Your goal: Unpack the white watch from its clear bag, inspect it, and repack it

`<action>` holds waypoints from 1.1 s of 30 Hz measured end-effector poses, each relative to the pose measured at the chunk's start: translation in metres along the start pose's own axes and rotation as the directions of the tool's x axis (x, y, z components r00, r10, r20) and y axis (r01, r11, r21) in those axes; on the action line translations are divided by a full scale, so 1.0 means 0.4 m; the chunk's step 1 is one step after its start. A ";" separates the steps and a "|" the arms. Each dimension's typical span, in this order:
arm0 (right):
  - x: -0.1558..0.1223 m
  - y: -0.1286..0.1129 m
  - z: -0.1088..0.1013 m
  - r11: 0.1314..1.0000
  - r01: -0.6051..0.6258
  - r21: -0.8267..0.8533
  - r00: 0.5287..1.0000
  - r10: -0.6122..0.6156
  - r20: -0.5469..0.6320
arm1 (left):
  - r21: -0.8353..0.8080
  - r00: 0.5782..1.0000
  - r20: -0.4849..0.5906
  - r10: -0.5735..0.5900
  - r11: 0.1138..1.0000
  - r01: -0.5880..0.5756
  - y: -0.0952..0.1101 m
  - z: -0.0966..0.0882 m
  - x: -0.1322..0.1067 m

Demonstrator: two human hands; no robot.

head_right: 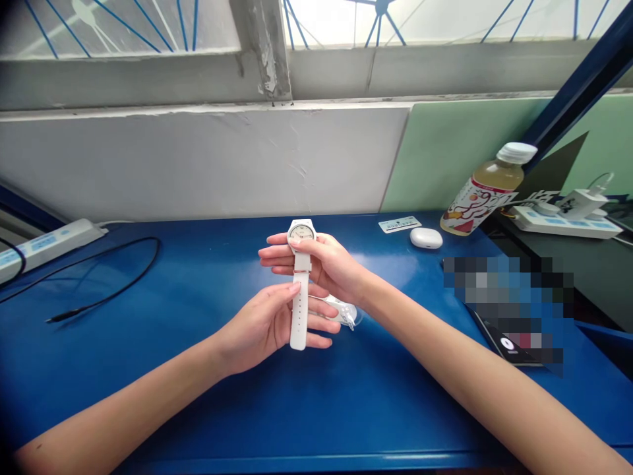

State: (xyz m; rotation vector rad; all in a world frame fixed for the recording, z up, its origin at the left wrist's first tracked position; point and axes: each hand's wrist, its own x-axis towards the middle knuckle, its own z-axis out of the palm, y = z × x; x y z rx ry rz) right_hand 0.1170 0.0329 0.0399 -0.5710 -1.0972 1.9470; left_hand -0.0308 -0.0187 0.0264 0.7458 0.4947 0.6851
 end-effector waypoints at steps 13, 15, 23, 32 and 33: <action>0.000 -0.008 0.009 0.992 -0.064 0.109 0.996 0.056 0.074 | 0.045 0.989 -0.140 0.040 0.998 -0.034 -0.004 0.003 -0.002; 0.000 -0.013 0.010 0.988 -0.068 0.136 0.994 0.056 0.093 | 0.061 0.989 -0.145 0.043 0.998 -0.034 -0.005 0.002 -0.001; 0.010 -0.041 -0.011 0.979 -0.011 0.202 0.999 0.020 -0.044 | 0.114 0.993 -0.081 0.086 0.990 -0.077 0.003 0.005 -0.006; 0.012 -0.019 -0.021 0.992 0.114 0.062 0.987 -0.105 -0.125 | 0.105 0.997 0.035 0.071 0.992 -0.075 -0.012 -0.005 -0.002; 0.011 -0.017 -0.021 0.990 0.122 0.063 0.985 -0.113 -0.130 | 0.081 0.997 0.051 0.056 0.995 -0.060 -0.013 -0.006 -0.002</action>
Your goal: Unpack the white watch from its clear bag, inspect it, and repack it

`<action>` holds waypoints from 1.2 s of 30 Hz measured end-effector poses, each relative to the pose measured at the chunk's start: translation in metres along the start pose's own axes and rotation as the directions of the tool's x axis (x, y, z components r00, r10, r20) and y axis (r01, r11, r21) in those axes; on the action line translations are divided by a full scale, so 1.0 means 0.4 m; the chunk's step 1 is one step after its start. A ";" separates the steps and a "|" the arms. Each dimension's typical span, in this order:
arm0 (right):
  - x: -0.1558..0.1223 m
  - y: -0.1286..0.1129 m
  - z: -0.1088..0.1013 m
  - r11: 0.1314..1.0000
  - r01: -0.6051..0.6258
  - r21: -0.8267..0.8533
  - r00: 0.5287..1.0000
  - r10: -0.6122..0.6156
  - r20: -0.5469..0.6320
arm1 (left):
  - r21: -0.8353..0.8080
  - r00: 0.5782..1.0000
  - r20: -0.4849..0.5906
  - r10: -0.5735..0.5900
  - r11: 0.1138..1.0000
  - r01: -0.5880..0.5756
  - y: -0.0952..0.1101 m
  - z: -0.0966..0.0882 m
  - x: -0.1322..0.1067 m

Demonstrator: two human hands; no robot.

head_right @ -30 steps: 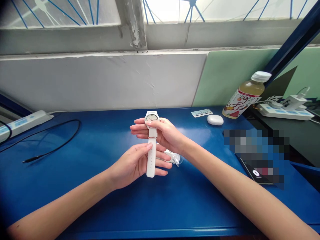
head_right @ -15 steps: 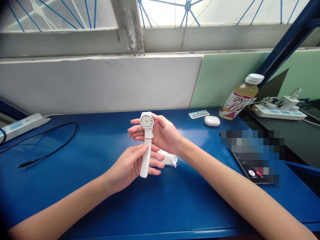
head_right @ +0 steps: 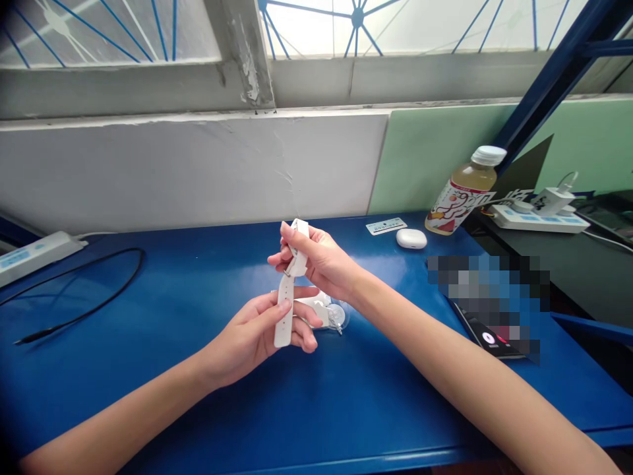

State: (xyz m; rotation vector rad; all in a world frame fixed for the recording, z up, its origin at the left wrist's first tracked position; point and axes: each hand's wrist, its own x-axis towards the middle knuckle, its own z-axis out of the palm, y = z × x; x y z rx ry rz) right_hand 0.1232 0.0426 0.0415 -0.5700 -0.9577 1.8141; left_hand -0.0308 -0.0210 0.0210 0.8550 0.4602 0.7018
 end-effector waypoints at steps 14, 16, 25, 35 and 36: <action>-0.012 -0.011 0.000 0.984 -0.142 0.110 0.945 0.102 0.312 | -0.046 0.994 0.081 -0.071 0.996 0.075 0.005 -0.001 -0.003; -0.007 -0.020 -0.002 0.981 -0.114 0.154 0.968 0.076 0.237 | -0.067 0.993 0.097 -0.067 0.995 0.074 0.008 0.001 -0.007; 0.006 -0.067 -0.008 0.932 0.067 0.357 0.989 -0.015 -0.147 | -0.029 0.999 0.032 0.019 0.999 -0.019 0.022 0.001 -0.014; 0.002 -0.071 0.002 0.966 0.172 0.191 0.972 -0.136 -0.192 | -0.101 0.994 -0.087 0.071 0.992 -0.080 0.024 -0.003 -0.014; -0.001 -0.071 0.006 0.979 0.178 0.104 0.975 -0.161 -0.153 | -0.104 0.992 -0.097 0.078 0.991 -0.088 0.028 -0.004 -0.013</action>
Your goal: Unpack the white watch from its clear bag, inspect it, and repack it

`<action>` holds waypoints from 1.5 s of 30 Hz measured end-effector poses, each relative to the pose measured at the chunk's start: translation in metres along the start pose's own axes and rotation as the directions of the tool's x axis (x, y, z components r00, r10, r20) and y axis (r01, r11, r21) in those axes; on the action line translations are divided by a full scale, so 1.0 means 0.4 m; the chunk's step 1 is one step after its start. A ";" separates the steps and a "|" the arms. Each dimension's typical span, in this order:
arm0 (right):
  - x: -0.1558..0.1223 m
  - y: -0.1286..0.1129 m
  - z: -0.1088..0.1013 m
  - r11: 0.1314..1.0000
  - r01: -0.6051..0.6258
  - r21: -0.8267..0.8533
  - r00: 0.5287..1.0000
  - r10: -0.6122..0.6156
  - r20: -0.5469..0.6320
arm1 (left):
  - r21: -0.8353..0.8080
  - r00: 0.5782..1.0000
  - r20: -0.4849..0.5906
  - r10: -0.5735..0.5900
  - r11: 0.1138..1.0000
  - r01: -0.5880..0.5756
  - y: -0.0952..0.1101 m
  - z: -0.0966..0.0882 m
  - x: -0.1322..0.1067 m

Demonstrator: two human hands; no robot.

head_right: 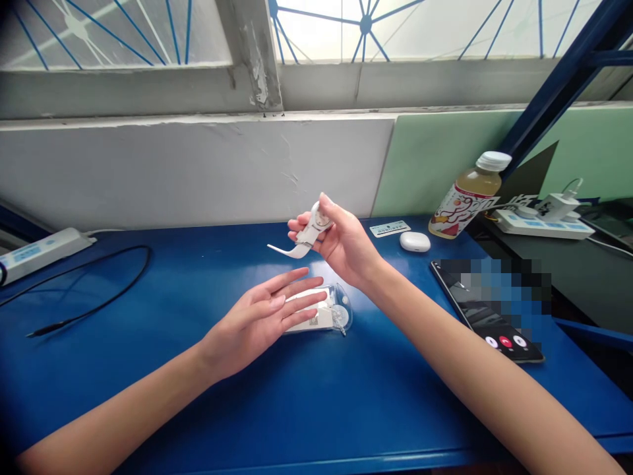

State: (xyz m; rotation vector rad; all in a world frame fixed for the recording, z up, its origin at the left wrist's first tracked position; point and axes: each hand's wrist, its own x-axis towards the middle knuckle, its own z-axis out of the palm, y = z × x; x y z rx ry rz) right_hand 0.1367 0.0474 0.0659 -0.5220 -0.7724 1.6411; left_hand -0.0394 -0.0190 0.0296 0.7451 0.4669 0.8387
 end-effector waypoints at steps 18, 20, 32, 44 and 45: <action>-0.016 0.036 -0.015 0.843 -0.155 -0.515 0.894 0.342 0.290 | 0.258 0.999 0.003 -0.052 0.965 0.049 -0.003 0.012 0.016; -0.014 0.033 -0.014 0.893 -0.245 -0.377 0.875 0.372 0.311 | 0.258 0.998 -0.010 -0.065 0.964 0.065 -0.006 0.013 0.016; -0.009 0.015 -0.009 0.911 -0.353 -0.212 0.831 0.410 0.377 | 0.214 0.989 -0.090 -0.117 0.968 0.134 -0.012 0.010 0.018; -0.014 0.015 -0.001 0.883 -0.447 -0.144 0.816 0.468 0.338 | 0.230 0.986 -0.048 -0.158 0.959 0.165 -0.008 0.009 0.015; -0.013 0.015 -0.002 0.881 -0.453 -0.136 0.813 0.471 0.341 | 0.222 0.987 -0.041 -0.155 0.962 0.160 -0.008 0.008 0.015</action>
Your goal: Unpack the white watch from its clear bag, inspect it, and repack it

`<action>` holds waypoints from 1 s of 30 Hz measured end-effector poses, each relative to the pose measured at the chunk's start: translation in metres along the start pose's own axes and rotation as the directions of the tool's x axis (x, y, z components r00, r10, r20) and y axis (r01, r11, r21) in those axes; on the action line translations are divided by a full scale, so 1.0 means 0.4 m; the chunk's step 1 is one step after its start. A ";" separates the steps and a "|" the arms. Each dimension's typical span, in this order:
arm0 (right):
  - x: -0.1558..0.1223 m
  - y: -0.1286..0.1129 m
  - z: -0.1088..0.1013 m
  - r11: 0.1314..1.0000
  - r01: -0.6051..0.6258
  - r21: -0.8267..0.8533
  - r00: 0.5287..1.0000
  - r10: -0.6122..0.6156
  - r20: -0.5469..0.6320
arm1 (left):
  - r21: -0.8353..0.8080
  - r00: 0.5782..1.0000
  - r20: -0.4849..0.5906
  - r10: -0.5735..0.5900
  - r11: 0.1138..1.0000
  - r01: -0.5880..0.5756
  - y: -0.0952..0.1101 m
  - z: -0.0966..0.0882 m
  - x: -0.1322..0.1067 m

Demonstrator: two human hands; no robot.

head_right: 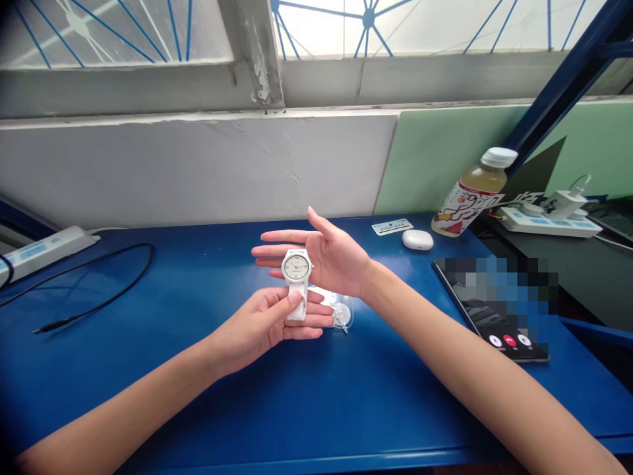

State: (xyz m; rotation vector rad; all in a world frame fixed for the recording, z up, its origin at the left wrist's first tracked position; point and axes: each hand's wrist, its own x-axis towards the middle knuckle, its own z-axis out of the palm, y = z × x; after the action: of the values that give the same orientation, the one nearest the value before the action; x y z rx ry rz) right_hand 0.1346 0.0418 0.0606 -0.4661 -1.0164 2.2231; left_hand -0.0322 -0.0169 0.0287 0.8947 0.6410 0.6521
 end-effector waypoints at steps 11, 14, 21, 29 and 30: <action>-0.007 -0.003 -0.010 0.997 0.033 0.070 0.999 -0.034 0.014 | 0.004 0.997 -0.078 -0.010 1.000 0.010 0.006 0.001 0.003; -0.006 -0.002 -0.014 0.997 0.036 0.070 0.999 -0.037 0.014 | 0.002 0.997 -0.073 -0.011 1.000 0.011 0.007 0.001 0.003; -0.006 -0.001 -0.015 0.997 0.050 0.060 0.999 -0.051 0.007 | 0.009 0.999 -0.039 -0.020 1.000 0.020 0.013 -0.002 0.001; 0.005 -0.005 -0.012 0.970 0.096 -0.224 0.983 -0.127 -0.130 | 0.198 0.978 -0.086 0.192 0.965 -0.172 0.015 -0.018 0.006; 0.002 -0.010 -0.008 0.946 0.129 -0.298 0.978 -0.172 -0.121 | 0.310 0.949 -0.111 0.295 0.917 -0.249 0.015 -0.026 0.006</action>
State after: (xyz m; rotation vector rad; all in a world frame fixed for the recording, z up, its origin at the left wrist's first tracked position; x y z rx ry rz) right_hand 0.1376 0.0462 0.0616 -0.6462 -1.2599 1.8831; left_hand -0.0400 -0.0072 0.0284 1.2332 0.7737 0.9004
